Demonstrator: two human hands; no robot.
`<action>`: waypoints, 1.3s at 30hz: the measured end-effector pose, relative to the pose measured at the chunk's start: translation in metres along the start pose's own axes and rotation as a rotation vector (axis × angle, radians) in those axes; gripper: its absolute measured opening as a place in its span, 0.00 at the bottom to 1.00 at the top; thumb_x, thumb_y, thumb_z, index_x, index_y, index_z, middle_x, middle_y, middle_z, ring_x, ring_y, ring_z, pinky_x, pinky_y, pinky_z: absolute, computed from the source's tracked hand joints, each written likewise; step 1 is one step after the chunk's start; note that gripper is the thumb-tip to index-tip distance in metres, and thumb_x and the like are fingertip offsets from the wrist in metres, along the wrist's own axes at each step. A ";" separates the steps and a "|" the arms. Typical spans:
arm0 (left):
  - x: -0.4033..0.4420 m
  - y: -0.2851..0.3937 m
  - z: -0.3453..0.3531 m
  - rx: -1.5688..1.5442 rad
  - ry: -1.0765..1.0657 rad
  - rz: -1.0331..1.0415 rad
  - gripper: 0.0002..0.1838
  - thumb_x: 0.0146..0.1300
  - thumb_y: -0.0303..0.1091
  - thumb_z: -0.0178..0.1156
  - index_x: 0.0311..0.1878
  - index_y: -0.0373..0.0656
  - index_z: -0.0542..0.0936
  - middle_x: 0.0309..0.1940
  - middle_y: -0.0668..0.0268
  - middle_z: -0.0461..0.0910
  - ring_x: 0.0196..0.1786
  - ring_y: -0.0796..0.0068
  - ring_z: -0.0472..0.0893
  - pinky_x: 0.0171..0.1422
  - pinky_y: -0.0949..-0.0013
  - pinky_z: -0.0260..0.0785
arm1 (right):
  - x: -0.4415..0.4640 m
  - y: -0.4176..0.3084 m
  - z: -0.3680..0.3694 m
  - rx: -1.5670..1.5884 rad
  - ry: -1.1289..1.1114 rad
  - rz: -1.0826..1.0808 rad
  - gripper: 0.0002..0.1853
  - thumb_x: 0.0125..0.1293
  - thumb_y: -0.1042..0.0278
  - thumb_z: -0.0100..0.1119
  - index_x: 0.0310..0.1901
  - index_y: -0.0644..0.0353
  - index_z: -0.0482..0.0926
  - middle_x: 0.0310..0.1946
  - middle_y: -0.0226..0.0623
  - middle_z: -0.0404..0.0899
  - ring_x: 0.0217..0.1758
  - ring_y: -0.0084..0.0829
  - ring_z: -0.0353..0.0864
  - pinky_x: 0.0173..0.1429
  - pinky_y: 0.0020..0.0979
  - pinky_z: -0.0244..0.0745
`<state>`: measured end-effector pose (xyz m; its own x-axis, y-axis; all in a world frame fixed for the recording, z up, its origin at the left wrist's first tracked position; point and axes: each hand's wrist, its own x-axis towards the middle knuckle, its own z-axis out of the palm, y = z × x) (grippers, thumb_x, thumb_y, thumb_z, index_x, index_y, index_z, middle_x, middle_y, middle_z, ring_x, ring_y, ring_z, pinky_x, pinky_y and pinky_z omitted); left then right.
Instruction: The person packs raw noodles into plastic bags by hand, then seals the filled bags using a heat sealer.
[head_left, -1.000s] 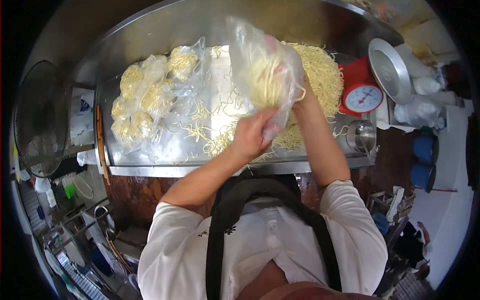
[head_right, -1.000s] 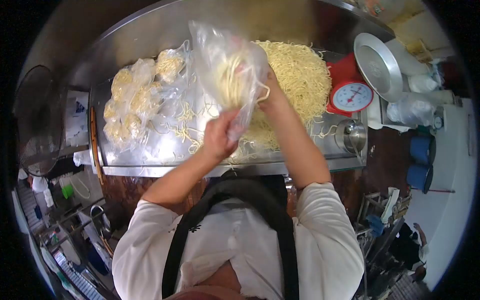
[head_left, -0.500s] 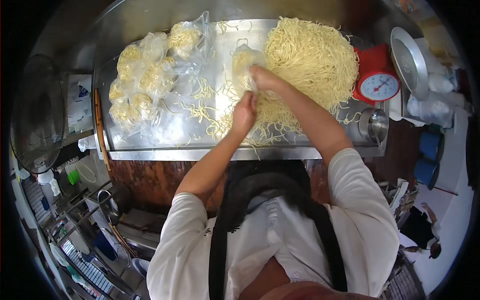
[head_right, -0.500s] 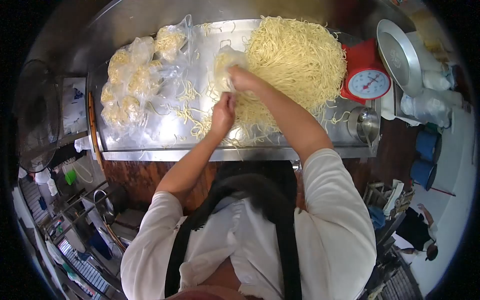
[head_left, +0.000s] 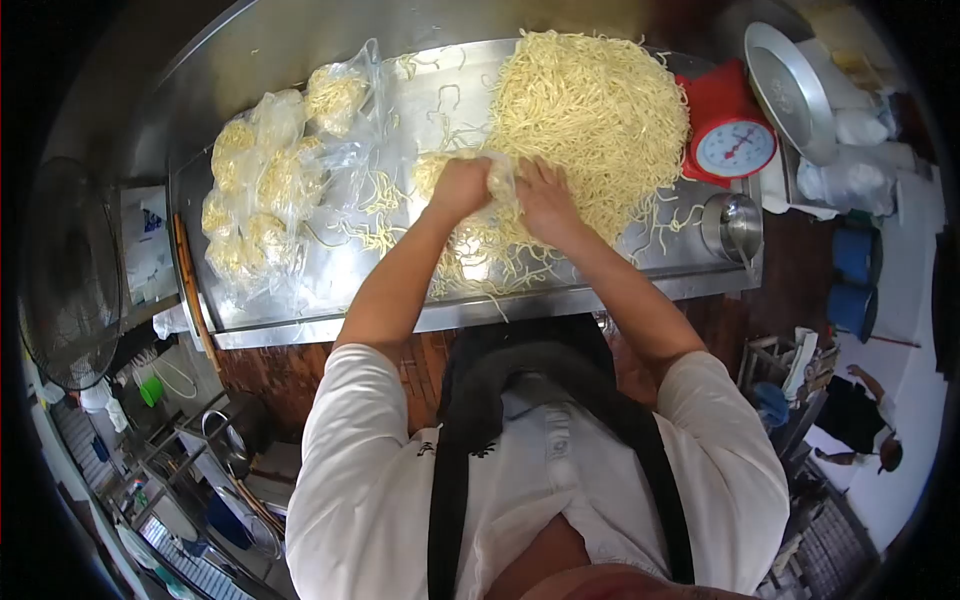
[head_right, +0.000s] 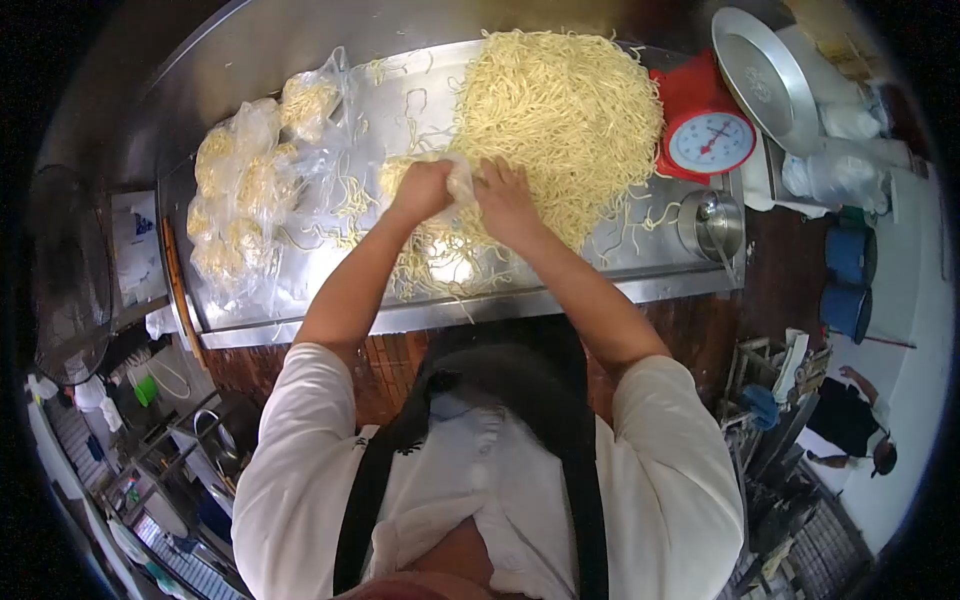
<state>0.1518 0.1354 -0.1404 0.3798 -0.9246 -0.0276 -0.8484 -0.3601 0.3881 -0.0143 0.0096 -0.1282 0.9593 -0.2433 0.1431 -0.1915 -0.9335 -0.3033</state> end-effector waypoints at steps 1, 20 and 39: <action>-0.001 0.008 -0.012 -0.125 -0.180 -0.142 0.24 0.49 0.34 0.71 0.51 0.39 0.79 0.38 0.48 0.84 0.46 0.49 0.84 0.52 0.52 0.76 | 0.004 -0.007 0.002 -0.054 -0.042 0.008 0.19 0.51 0.73 0.66 0.48 0.57 0.83 0.60 0.42 0.74 0.68 0.42 0.68 0.71 0.57 0.56; -0.128 0.041 -0.156 0.000 0.541 -0.068 0.25 0.45 0.15 0.62 0.51 0.41 0.81 0.49 0.57 0.78 0.58 0.50 0.73 0.64 0.54 0.63 | 0.113 0.153 -0.096 0.022 -0.465 0.235 0.19 0.63 0.64 0.63 0.54 0.61 0.81 0.48 0.50 0.82 0.48 0.43 0.84 0.50 0.44 0.81; -0.092 0.137 -0.086 -0.936 0.347 -0.260 0.04 0.75 0.28 0.52 0.42 0.38 0.74 0.27 0.61 0.81 0.31 0.73 0.82 0.37 0.67 0.75 | 0.077 -0.044 0.087 1.122 -0.848 0.101 0.13 0.69 0.62 0.52 0.50 0.56 0.79 0.37 0.42 0.83 0.37 0.37 0.82 0.36 0.40 0.76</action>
<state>0.0324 0.1817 -0.0049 0.7220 -0.6919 -0.0038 -0.1537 -0.1658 0.9741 0.0859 0.0552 -0.1855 0.8602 0.3103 -0.4046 -0.3866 -0.1203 -0.9143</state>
